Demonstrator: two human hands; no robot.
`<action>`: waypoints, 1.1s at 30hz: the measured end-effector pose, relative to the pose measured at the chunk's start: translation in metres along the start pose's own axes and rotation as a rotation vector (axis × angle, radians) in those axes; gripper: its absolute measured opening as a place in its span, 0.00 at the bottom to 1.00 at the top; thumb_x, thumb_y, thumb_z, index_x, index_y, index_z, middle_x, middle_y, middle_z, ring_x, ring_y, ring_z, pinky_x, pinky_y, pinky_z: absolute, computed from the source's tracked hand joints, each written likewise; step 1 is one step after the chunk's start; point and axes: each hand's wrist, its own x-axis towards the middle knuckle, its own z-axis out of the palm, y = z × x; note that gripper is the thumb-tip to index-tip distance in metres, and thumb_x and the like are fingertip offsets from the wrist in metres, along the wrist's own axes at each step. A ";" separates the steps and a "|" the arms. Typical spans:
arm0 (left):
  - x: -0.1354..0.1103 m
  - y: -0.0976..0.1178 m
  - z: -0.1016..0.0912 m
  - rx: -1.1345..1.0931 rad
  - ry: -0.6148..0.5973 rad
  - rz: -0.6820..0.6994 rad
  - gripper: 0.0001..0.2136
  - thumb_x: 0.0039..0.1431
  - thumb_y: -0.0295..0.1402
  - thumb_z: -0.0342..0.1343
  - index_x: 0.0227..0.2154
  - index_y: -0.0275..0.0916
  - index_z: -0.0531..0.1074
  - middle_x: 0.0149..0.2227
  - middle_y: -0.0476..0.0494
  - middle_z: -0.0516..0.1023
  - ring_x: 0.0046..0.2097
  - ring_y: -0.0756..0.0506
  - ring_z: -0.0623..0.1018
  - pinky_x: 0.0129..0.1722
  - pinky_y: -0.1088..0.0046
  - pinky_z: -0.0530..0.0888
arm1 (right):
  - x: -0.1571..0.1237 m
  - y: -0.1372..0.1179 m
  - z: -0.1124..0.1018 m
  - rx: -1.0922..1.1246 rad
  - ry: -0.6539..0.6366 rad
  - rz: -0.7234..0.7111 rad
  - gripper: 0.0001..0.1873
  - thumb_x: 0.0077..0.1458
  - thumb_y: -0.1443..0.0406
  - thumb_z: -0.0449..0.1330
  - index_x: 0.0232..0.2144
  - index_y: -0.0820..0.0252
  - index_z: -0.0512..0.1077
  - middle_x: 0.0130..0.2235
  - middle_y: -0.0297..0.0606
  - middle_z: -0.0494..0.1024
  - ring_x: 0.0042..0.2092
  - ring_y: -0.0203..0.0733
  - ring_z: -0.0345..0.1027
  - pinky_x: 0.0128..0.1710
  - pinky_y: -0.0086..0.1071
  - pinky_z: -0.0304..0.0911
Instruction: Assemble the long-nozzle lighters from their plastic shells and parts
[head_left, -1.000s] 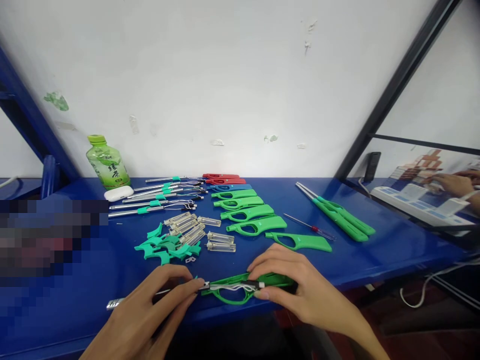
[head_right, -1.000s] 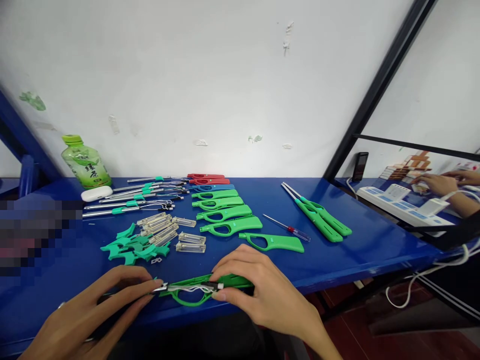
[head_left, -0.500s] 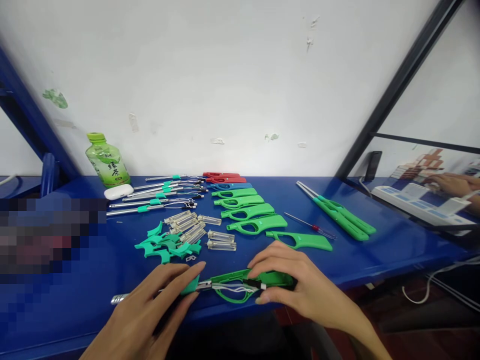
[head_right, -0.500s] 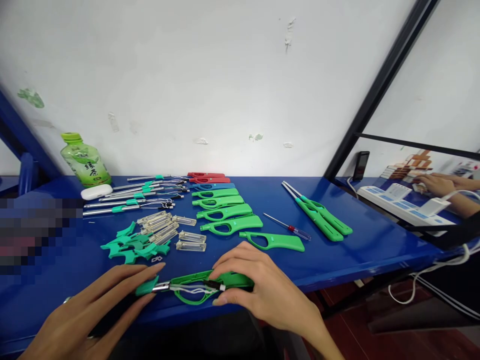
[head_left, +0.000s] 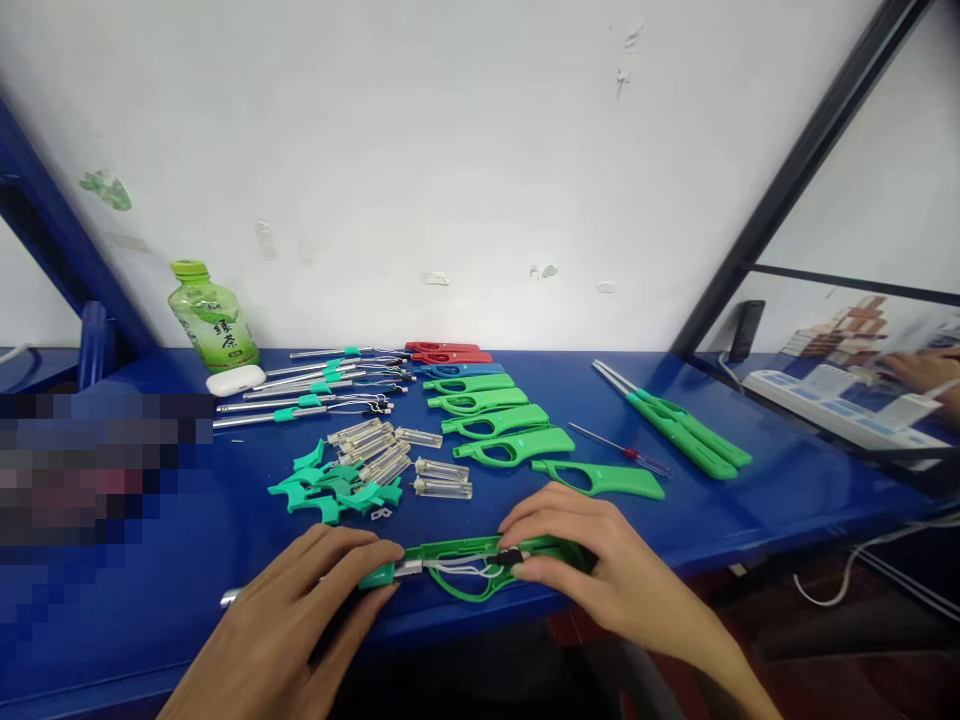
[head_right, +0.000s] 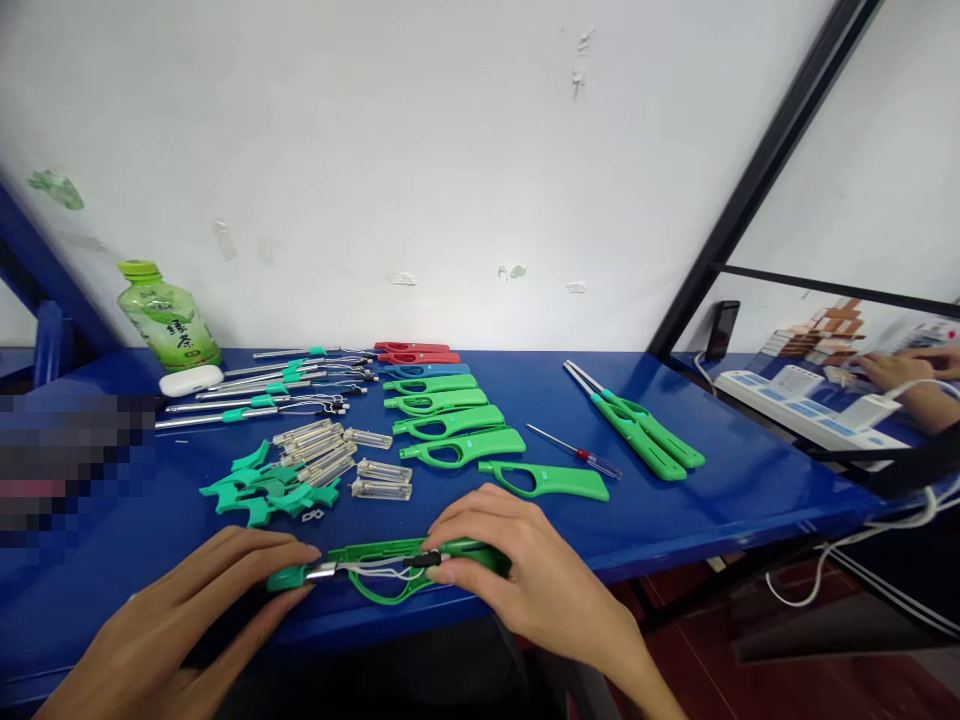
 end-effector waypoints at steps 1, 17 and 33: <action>0.000 0.000 0.000 -0.003 -0.001 0.003 0.11 0.79 0.46 0.52 0.53 0.49 0.74 0.46 0.56 0.84 0.47 0.56 0.84 0.55 0.90 0.74 | 0.000 0.001 0.000 0.004 0.018 -0.012 0.05 0.71 0.61 0.68 0.48 0.49 0.83 0.50 0.30 0.86 0.52 0.38 0.78 0.54 0.32 0.67; -0.006 0.000 -0.001 0.018 0.014 0.002 0.13 0.80 0.43 0.52 0.58 0.48 0.75 0.51 0.51 0.81 0.51 0.56 0.82 0.58 0.90 0.72 | -0.002 0.008 0.010 -0.014 0.259 -0.225 0.11 0.65 0.68 0.73 0.48 0.50 0.84 0.42 0.28 0.89 0.43 0.38 0.78 0.46 0.34 0.71; -0.003 -0.007 0.000 0.013 -0.046 0.047 0.14 0.80 0.38 0.50 0.60 0.54 0.77 0.51 0.54 0.83 0.51 0.54 0.82 0.52 0.87 0.76 | -0.009 0.002 0.011 -0.061 0.206 -0.152 0.07 0.69 0.67 0.70 0.47 0.50 0.83 0.41 0.27 0.89 0.41 0.36 0.80 0.45 0.32 0.71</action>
